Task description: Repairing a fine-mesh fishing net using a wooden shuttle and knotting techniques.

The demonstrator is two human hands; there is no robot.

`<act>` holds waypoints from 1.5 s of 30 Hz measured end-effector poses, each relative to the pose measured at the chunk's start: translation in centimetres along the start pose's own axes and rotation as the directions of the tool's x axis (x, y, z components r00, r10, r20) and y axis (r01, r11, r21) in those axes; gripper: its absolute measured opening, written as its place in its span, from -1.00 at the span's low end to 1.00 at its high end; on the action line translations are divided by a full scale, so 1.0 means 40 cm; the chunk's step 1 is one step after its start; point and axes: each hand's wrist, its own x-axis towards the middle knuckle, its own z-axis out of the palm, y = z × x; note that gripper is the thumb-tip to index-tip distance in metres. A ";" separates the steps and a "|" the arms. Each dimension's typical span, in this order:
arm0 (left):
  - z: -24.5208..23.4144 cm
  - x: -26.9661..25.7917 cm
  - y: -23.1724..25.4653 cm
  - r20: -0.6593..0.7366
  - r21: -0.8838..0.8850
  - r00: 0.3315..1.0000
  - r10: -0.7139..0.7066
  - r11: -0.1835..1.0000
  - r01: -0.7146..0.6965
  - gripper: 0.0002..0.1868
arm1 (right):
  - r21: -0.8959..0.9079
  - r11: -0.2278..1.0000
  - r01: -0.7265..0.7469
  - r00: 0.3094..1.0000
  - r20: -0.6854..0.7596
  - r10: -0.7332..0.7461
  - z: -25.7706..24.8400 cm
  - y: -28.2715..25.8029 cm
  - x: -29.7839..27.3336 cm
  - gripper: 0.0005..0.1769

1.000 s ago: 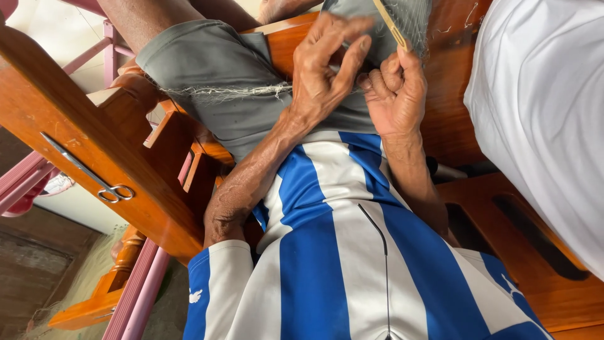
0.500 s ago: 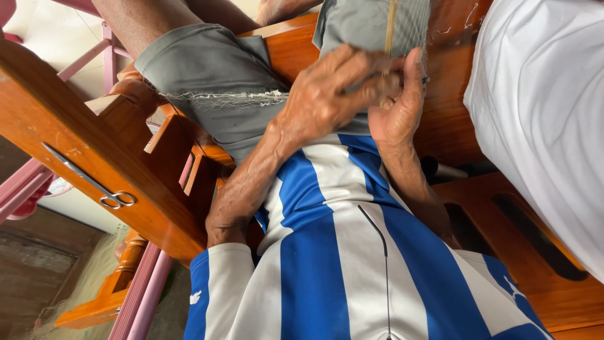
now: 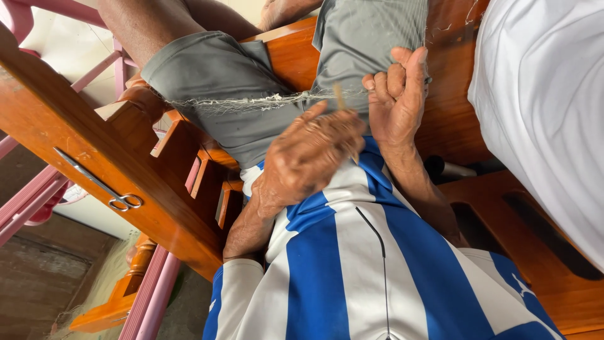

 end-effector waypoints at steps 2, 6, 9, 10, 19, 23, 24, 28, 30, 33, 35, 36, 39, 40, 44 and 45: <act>-0.006 -0.023 -0.010 -0.070 0.115 0.991 -0.115 0.986 0.123 -0.80 | -0.010 1.000 0.008 1.000 0.013 -0.008 0.014 -0.006 -0.005 -0.51; -0.004 -0.010 -0.055 -0.197 -0.111 0.963 -0.185 0.980 0.166 -0.83 | -0.005 1.000 -0.015 1.000 -0.025 0.015 0.015 -0.020 -0.003 -0.56; 0.025 -0.011 -0.094 -0.422 -0.335 0.833 -0.357 0.916 0.222 -0.91 | 0.007 1.000 -0.020 1.000 0.000 0.020 0.006 -0.017 0.002 -0.54; 0.038 -0.014 -0.116 -0.475 -0.469 0.806 -0.353 0.877 0.108 -0.89 | 0.010 1.000 -0.021 0.999 0.029 0.021 0.007 -0.016 0.005 -0.54; 0.015 -0.013 -0.170 -0.495 -0.786 0.731 -0.469 0.600 -0.147 -0.87 | -0.025 0.999 -0.030 0.997 0.072 0.032 -0.013 -0.012 0.005 -0.53; -0.022 -0.023 -0.142 -0.560 -0.767 0.746 -0.360 0.566 -0.302 -0.89 | -0.016 1.000 -0.006 0.998 0.070 0.007 -0.014 -0.015 0.006 -0.56; -0.027 -0.017 -0.126 -0.559 -0.769 0.746 -0.362 0.563 -0.303 -0.89 | -0.018 1.000 -0.005 0.998 0.067 0.006 -0.010 -0.018 0.008 -0.56; -0.031 -0.002 -0.061 -0.418 -0.568 0.809 -0.412 0.814 0.121 -0.88 | 0.060 0.996 -0.067 0.997 0.052 0.064 0.002 -0.027 0.011 -0.61; -0.016 -0.010 -0.041 -0.342 -0.378 0.803 -0.488 0.854 0.358 -0.86 | 0.074 0.993 -0.087 0.995 0.046 0.084 0.000 -0.028 0.006 -0.62; 0.013 -0.027 -0.027 -0.118 -0.126 0.846 -0.519 0.853 0.506 -0.74 | 0.090 0.990 -0.106 0.992 0.078 0.099 -0.006 -0.030 0.011 -0.66; 0.028 -0.034 -0.007 0.086 -0.047 0.846 -0.526 0.846 0.531 -0.69 | 0.107 0.987 -0.121 0.985 0.136 0.106 -0.011 -0.030 0.011 -0.66; 0.034 -0.041 -0.006 0.086 -0.046 0.847 -0.524 0.848 0.529 -0.69 | 0.109 0.987 -0.119 0.985 0.138 0.104 -0.015 -0.029 0.012 -0.66; 0.057 -0.064 -0.011 0.269 0.212 0.828 -0.492 0.869 0.447 -0.46 | 0.150 0.976 -0.158 0.970 0.209 0.125 -0.022 -0.029 0.015 -0.65; 0.067 -0.074 -0.019 0.309 0.263 0.823 -0.476 0.875 0.407 -0.47 | 0.151 0.977 -0.153 0.968 0.219 0.118 -0.021 -0.030 0.015 -0.65; 0.099 -0.103 -0.037 0.383 0.356 0.802 -0.459 0.874 0.331 -0.65 | 0.151 0.976 -0.157 0.958 0.262 0.114 -0.026 -0.032 0.013 -0.67; 0.105 -0.109 -0.035 0.385 0.357 0.799 -0.462 0.873 0.333 -0.65 | 0.154 0.975 -0.160 0.958 0.261 0.116 -0.027 -0.034 0.013 -0.67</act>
